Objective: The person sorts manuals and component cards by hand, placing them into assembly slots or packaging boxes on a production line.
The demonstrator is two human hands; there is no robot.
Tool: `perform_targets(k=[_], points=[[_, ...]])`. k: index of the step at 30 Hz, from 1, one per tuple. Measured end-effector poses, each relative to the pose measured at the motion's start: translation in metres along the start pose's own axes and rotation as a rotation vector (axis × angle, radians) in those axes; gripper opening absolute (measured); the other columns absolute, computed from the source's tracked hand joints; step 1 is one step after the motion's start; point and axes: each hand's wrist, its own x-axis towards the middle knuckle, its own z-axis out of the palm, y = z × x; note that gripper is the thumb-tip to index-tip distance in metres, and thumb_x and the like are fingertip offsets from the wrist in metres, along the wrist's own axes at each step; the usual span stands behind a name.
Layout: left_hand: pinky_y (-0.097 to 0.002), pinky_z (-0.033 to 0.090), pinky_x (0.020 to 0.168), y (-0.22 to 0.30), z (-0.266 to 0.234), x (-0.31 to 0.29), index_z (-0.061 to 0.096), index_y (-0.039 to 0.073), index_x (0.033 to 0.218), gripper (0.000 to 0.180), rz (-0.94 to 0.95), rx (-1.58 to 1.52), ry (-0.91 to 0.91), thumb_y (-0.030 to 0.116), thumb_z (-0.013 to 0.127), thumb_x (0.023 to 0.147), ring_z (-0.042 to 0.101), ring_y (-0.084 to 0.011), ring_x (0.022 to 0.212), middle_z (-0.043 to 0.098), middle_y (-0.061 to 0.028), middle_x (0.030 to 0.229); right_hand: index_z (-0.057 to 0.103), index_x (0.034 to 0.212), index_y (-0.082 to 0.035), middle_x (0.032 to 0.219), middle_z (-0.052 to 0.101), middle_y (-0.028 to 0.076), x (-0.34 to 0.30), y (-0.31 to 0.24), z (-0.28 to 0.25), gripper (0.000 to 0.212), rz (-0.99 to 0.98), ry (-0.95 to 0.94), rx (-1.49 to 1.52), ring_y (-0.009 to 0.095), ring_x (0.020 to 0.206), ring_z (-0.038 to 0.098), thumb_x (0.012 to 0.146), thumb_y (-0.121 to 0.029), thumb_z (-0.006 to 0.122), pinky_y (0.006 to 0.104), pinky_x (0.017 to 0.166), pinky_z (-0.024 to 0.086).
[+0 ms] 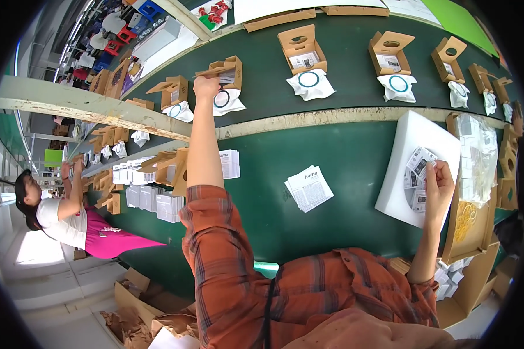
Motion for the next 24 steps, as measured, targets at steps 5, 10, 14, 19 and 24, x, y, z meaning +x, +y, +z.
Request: perform_targets(k=[5,10,14,19,24], points=[[-0.0372,0.048,0.094,0.023,0.019,-0.041,0.07,0.007,0.106,0.034,0.183,0.491,0.007,0.027,0.067,0.079,0.062,-0.0301,0.11,0.067,-0.0155,0.114,0.057,0.089,-0.002,0.065,0.044,-0.007,0.001,0.002,-0.003,0.009,0.011,0.002,-0.023,0.0,0.059,0.035,0.095,-0.008,0.06,0.0176,0.052,0.025],[-0.0372,0.047,0.095,0.027,0.009,-0.062,0.071,0.012,0.105,0.027,0.281,0.631,0.056,0.022,0.067,0.08,0.061,-0.0289,0.111,0.066,-0.0128,0.116,0.057,0.088,-0.002,0.066,0.044,-0.007,0.0,-0.002,0.002,0.009,-0.004,-0.014,-0.004,0.0,0.06,0.036,0.095,-0.008,0.06,0.0176,0.053,0.026],[-0.0387,0.051,0.087,0.025,0.011,-0.059,0.074,0.014,0.094,0.018,0.406,0.626,0.057,0.019,0.067,0.078,0.065,-0.0297,0.1,0.069,-0.0117,0.103,0.057,0.088,-0.002,0.067,0.045,-0.007,0.0,-0.001,0.002,0.009,-0.014,-0.019,-0.006,0.0,0.061,0.037,0.095,-0.008,0.06,0.0175,0.053,0.026],[-0.0393,0.053,0.082,0.028,0.02,-0.06,0.075,0.015,0.09,0.015,0.469,0.605,0.013,0.022,0.065,0.081,0.067,-0.0305,0.094,0.071,-0.012,0.099,0.057,0.088,-0.001,0.067,0.046,-0.007,-0.002,-0.003,0.001,0.009,-0.006,-0.012,-0.019,0.0,0.061,0.037,0.094,-0.007,0.06,0.0172,0.054,0.027],[-0.0404,0.053,0.083,0.019,0.023,-0.061,0.074,0.015,0.098,0.02,0.533,0.628,0.018,0.024,0.064,0.083,0.066,-0.0335,0.096,0.07,-0.0143,0.101,0.057,0.089,-0.001,0.067,0.045,-0.007,-0.004,-0.002,0.001,0.009,-0.006,-0.007,-0.029,0.0,0.061,0.037,0.094,-0.008,0.061,0.0172,0.054,0.028]])
